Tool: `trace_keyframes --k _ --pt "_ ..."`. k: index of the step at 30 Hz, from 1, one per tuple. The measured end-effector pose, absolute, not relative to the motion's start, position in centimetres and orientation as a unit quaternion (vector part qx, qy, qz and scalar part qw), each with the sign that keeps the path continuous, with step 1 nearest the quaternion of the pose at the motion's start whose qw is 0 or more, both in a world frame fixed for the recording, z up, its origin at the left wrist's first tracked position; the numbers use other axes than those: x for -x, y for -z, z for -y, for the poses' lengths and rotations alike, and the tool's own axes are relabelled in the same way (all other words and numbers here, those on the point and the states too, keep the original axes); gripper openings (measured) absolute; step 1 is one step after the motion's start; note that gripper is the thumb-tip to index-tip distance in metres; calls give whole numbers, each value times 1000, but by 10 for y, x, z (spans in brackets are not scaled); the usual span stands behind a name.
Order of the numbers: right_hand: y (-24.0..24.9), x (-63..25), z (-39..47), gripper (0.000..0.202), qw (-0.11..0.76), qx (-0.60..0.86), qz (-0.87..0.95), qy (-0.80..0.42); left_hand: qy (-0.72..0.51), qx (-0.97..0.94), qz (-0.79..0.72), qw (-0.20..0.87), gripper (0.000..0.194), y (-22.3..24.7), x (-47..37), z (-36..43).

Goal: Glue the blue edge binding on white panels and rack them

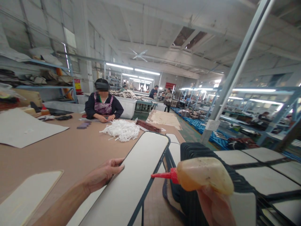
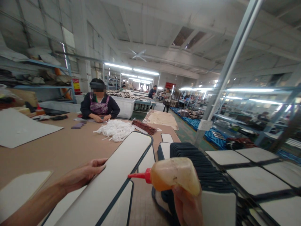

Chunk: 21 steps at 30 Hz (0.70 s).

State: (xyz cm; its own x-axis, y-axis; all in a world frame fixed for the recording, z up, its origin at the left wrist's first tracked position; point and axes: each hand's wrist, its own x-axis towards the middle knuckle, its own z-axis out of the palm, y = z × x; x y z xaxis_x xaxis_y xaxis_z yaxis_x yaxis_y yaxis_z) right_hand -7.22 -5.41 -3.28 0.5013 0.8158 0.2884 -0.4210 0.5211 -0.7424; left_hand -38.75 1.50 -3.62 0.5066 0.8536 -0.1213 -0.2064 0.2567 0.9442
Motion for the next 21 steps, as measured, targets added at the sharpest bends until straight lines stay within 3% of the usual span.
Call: trace_keyframes --k 21 --pt "42 79 67 37 770 330 344 -425 -400 -461 -346 712 43 33 383 -26"
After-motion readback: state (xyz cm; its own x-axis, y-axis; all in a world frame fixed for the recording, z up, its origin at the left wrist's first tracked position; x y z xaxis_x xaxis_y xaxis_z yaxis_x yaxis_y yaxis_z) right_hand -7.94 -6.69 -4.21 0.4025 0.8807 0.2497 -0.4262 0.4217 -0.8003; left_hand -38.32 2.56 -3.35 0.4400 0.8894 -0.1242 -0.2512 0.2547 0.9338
